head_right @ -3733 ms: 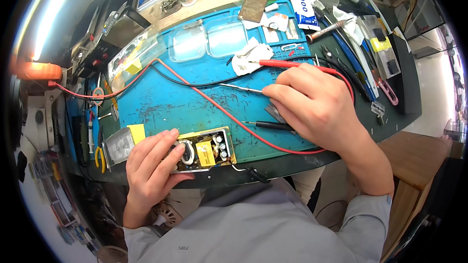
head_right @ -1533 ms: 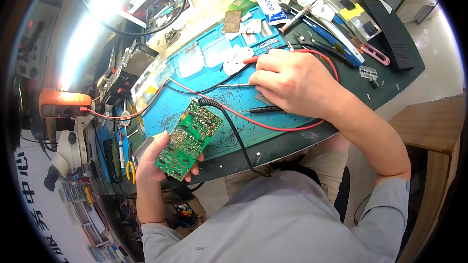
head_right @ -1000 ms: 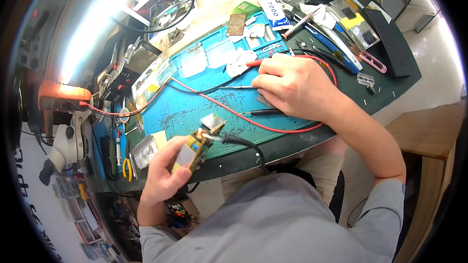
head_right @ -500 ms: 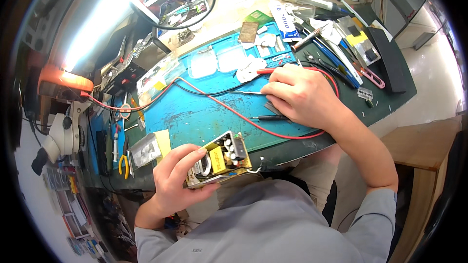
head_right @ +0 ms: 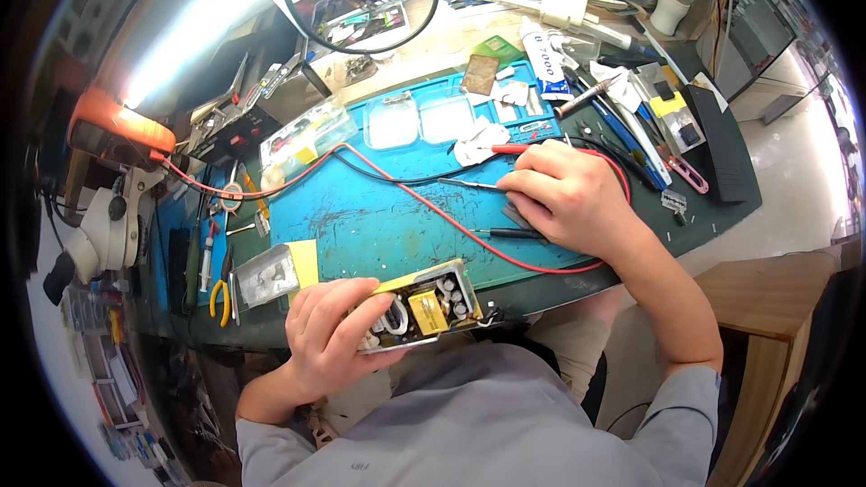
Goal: The person uses a multimeter to test various points on a green circuit board and a yellow power supply unit. They probe different components on the board and the power supply, checking for electrical continuity or voltage. The person flips the circuit board over to access the other side and continues testing.
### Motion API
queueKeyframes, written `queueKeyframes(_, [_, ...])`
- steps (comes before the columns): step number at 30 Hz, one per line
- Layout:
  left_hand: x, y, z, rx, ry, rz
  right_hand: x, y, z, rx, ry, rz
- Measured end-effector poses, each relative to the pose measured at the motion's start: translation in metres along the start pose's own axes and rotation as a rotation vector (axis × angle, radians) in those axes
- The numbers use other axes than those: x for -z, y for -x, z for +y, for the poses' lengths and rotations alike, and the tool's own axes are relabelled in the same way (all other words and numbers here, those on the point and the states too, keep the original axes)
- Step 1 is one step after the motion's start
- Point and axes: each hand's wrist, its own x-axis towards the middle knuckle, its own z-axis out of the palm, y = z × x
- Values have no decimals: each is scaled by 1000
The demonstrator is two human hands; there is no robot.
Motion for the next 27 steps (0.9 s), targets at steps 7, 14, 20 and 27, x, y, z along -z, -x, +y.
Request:
queueKeyframes(7, [2, 9, 1, -57, -46, 17, 0, 3, 2, 0, -1, 9])
queueKeyframes(14, [2, 9, 1, -78, -59, -7, -1, 3, 3, 16, -13, 22])
queueKeyframes(20, [3, 9, 1, -82, -61, -14, -1, 5, 4, 16, 4, 13])
queueKeyframes(27, [2, 2, -3, 180, 283, -115, -2, 5, 5, 20, -15, 11])
